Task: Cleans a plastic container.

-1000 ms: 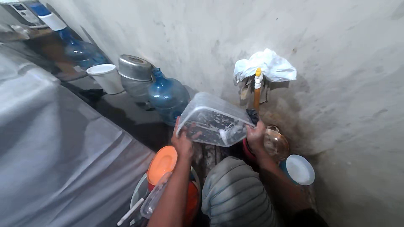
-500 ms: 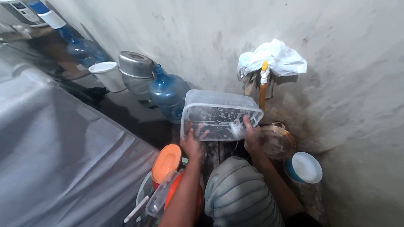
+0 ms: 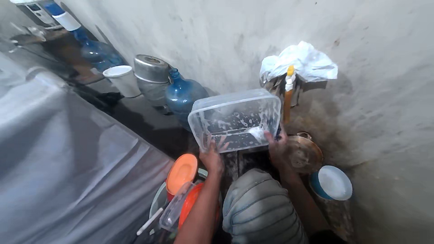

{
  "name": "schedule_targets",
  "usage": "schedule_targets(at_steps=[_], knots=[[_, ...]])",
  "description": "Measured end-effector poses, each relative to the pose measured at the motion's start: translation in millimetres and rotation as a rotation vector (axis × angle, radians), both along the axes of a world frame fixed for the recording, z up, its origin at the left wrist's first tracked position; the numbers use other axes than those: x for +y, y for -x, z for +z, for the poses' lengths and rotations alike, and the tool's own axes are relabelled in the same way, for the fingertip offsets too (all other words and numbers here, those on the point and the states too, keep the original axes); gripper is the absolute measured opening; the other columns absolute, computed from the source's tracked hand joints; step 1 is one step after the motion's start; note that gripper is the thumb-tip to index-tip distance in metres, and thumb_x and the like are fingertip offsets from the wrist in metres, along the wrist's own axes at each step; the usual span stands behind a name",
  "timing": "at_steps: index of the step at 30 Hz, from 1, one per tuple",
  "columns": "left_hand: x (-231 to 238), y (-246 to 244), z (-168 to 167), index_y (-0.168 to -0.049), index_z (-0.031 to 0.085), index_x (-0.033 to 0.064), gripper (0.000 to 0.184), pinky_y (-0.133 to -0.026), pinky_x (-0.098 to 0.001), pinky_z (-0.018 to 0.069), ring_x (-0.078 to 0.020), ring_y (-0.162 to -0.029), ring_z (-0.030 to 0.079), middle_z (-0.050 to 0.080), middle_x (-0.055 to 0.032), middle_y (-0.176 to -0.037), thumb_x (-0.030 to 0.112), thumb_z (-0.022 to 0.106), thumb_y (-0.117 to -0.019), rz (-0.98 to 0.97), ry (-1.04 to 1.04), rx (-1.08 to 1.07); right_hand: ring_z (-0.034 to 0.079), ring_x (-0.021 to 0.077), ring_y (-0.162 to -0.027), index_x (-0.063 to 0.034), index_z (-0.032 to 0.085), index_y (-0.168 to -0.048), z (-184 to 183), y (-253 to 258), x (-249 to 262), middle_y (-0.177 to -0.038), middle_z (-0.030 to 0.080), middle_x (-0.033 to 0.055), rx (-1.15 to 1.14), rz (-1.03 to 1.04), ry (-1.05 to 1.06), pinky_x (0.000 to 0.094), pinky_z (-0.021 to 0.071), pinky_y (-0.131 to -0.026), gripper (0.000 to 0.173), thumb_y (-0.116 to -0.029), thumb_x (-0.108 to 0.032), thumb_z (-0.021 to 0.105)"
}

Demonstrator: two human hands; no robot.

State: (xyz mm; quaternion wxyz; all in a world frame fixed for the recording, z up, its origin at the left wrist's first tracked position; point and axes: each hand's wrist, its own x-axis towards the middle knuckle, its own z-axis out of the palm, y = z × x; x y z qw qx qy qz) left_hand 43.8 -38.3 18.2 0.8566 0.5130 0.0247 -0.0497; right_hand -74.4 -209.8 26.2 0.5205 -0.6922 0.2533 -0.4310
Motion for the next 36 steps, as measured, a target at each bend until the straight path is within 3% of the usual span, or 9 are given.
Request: schedule_targets(at_steps=[5,10,13,18,24,27,29,33,36], knots=[[0.9,4.7,-1.7,-0.115,0.066,-0.0030,0.025,-0.076,-0.0378,0.0656,-0.0191,-0.081,0.076,0.075,-0.0117,-0.095,0.018,0.066,-0.1016,-0.138,-0.432,-0.023,0.072,0.0218,-0.101,-0.0048,0.070,-0.125,33.8,-6.3,-20.8,-0.113,0.074,0.0140,0.064,-0.315,0.105,0.0441,0.0571,-0.095,0.036,-0.0947,-0.024,0.075],[-19.0,14.6,1.1,-0.139,0.055,0.0004,0.042,-0.084,-0.0422,0.0656,-0.0260,-0.096,0.076,0.071,-0.0169,-0.119,0.030,0.044,-0.1114,-0.130,-0.209,-0.023,0.071,0.0151,-0.107,0.0002,0.065,-0.124,50.8,-15.7,0.8,-0.114,0.073,0.0092,-0.273,-0.431,0.015,0.0353,0.0585,-0.098,0.039,-0.0905,-0.015,0.079],[-35.8,26.2,2.9,-0.147,0.049,0.0024,0.041,-0.087,-0.0418,0.0643,-0.0264,-0.099,0.075,0.066,-0.0179,-0.129,0.021,0.045,-0.1109,-0.202,-0.132,-0.041,0.070,0.0154,-0.103,-0.0038,0.060,-0.129,53.2,-30.6,28.1,-0.111,0.071,0.0081,-0.263,-0.429,-0.343,0.0382,0.0589,-0.094,0.047,-0.1005,-0.041,0.065],[-57.6,33.5,2.6,-0.140,0.054,0.0018,0.037,-0.089,-0.0404,0.0624,-0.0233,-0.100,0.072,0.068,-0.0159,-0.121,0.019,0.054,-0.1076,-0.244,-0.114,0.037,0.071,0.0189,-0.104,-0.0034,0.059,-0.132,12.1,-39.1,55.6,-0.113,0.072,0.0123,-0.065,-0.271,-0.412,0.0430,0.0591,-0.094,0.048,-0.1035,-0.043,0.058],[-72.9,41.7,-10.5,-0.130,0.064,0.0090,0.046,-0.080,-0.0388,0.0589,-0.0197,-0.091,0.070,0.072,-0.0111,-0.106,0.045,0.046,-0.1081,-0.599,-0.164,0.240,0.062,0.0347,-0.122,0.0016,0.054,-0.140,-10.9,-32.3,59.9,-0.130,0.063,0.0254,0.313,-0.177,-0.519,0.0518,0.0476,-0.108,0.056,-0.1023,-0.039,0.062],[-70.7,46.0,-11.0,-0.136,0.059,0.0101,0.041,-0.066,-0.0315,0.0571,-0.0147,-0.074,0.067,0.070,-0.0079,-0.093,0.037,0.043,-0.1104,-0.747,-0.168,0.285,0.066,0.0334,-0.113,0.0027,0.060,-0.132,-21.8,-20.4,49.1,-0.119,0.068,0.0241,0.279,-0.235,-0.442,0.0521,0.0504,-0.102,0.047,-0.1041,-0.034,0.060],[-66.6,42.6,-12.9,-0.143,0.052,0.0043,0.039,-0.088,-0.0369,0.0586,-0.0210,-0.099,0.070,0.069,-0.0138,-0.117,0.024,0.041,-0.1115,-0.789,0.019,0.298,0.067,0.0288,-0.111,0.0044,0.059,-0.131,-32.2,-10.8,37.0,-0.116,0.069,0.0219,0.143,-0.343,-0.358,0.0481,0.0522,-0.102,0.043,-0.1020,-0.028,0.064],[-47.9,34.0,10.9,-0.145,0.044,-0.0013,0.038,-0.096,-0.0405,0.0580,-0.0286,-0.110,0.069,0.063,-0.0203,-0.134,0.003,0.041,-0.1075,-0.722,0.006,0.331,0.070,0.0242,-0.108,0.0065,0.054,-0.135,-42.3,27.0,8.5,-0.117,0.069,0.0209,0.025,-0.567,-0.339,0.0426,0.0569,-0.098,0.045,-0.1018,-0.022,0.065],[-44.8,38.7,31.3,-0.132,0.050,-0.0021,0.031,-0.083,-0.0386,0.0616,-0.0247,-0.091,0.072,0.067,-0.0167,-0.107,0.004,0.036,-0.1052,-0.692,-0.054,0.423,0.057,0.0344,-0.127,0.0176,0.048,-0.137,-46.6,70.1,5.4,-0.133,0.057,0.0335,0.358,-0.540,-0.377,0.0433,0.0446,-0.110,0.049,-0.0951,-0.002,0.064]])
